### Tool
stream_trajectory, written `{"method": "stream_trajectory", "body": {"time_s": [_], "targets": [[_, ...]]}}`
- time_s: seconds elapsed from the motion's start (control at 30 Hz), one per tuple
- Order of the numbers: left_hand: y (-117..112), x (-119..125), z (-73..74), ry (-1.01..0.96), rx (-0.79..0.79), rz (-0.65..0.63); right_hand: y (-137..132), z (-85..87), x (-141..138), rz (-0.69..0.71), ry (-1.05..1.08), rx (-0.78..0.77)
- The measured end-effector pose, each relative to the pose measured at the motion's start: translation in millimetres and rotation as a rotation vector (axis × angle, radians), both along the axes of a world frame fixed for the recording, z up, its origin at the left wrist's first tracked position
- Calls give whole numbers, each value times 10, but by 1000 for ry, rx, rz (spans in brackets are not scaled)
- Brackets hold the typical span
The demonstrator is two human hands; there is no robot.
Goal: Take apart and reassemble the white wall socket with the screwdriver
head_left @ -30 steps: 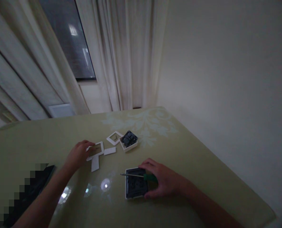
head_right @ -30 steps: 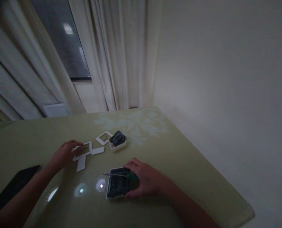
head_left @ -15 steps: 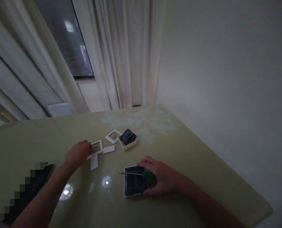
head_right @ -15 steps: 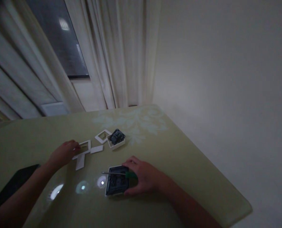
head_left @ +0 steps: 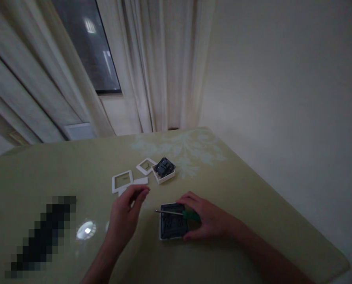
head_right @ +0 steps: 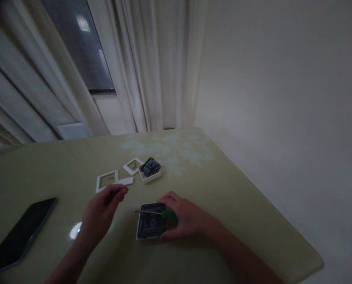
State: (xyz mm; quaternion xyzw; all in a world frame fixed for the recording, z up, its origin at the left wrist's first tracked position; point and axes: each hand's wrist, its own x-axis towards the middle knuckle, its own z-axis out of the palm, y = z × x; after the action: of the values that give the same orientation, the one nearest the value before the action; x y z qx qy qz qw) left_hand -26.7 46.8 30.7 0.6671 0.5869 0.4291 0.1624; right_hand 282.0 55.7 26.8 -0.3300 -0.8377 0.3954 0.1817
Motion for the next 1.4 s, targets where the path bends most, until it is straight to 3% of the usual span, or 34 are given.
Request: {"method": "stream_trajectory", "body": {"time_s": [0.13,0.3,0.47,0.57,0.77,1.07,1.4], "targets": [[-192,193,-129,-226,35,-145,7,14,4,7,6,-21],[-182,140,-160,-467,-144,-134,33,-1,21,-10,24,-61],[-185,116,-152,-507,-211,-95,50,-39,37,-39,70,-117],[-193,106,-154,-522,-251,-140,51,-54,39,-44,96,-133],[-225,109,-172,-342,-241,-368,51,-65,45,-102,146,-165],[-254,167,-171,-167,-74,-455,39,-67,58,-108,142,-191],[-278,120,-146,-53,-2,-531,45,-57,34,-69,144,-160]]}}
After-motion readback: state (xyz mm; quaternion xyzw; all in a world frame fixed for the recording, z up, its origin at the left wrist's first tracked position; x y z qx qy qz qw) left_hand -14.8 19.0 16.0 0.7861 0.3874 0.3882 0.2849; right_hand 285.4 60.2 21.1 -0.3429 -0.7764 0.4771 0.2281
